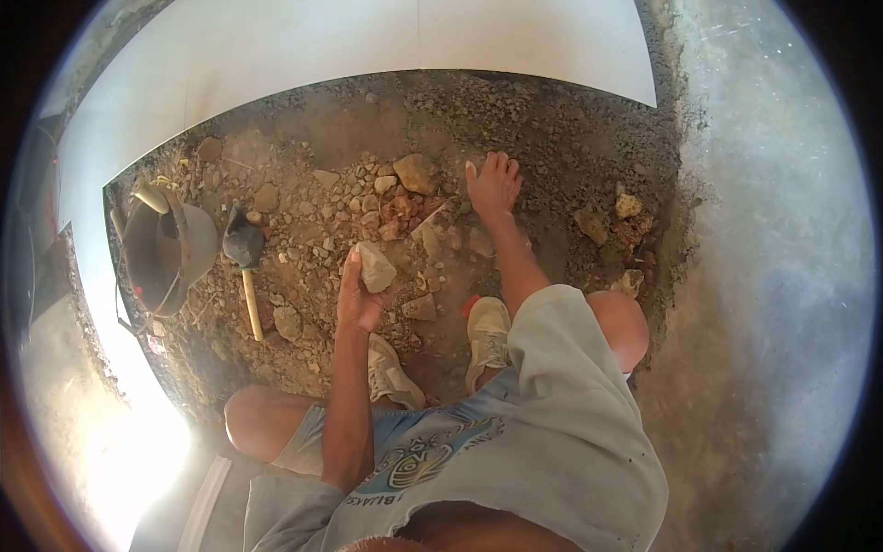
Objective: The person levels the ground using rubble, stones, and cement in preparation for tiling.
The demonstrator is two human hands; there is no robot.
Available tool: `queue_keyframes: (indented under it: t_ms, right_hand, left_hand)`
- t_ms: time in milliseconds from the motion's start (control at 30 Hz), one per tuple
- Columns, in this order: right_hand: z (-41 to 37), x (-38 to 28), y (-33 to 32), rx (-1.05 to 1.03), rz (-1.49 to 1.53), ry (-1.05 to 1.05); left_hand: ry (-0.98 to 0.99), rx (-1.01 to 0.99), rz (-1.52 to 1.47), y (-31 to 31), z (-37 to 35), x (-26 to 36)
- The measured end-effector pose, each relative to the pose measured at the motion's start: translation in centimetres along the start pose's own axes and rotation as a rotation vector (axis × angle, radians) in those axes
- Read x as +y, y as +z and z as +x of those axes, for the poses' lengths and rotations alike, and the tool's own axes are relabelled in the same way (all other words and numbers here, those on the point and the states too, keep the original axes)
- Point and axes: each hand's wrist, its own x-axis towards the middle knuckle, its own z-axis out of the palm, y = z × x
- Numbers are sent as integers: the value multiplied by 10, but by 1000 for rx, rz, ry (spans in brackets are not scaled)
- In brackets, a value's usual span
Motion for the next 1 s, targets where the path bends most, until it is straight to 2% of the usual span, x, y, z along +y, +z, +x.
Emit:
queue_keyframes:
  t_ms: [100,200,367,500,600,700,900,1000]
  right_hand:
    - [-15,-15,32,258,-96,22]
    - [-3,-13,31,112,165,97]
    - [-4,-17,-25,-149,150,143]
    - [3,-6,-35,-262,168,103]
    - [-2,-17,-33,-258,-147,-49]
    - [-15,-27,-13,0,-197,-398]
    - [3,-19,-20,-222,-106,-340]
    - [7,-37,-39,-346,-125,-202]
  left_hand:
    - [55,25,-19,-15,-6,10]
    - [68,93,-174,-39,-2,6]
    - [54,24,-319,-35,-2,4]
    - [74,-18,-337,-21,2,7]
    - [91,-16,-299,-17,-6,15]
    - [118,2,-304,-25,-8,18]
    - [102,46,-351,-39,-4,2]
    - [86,52,-324,-31,-4,1]
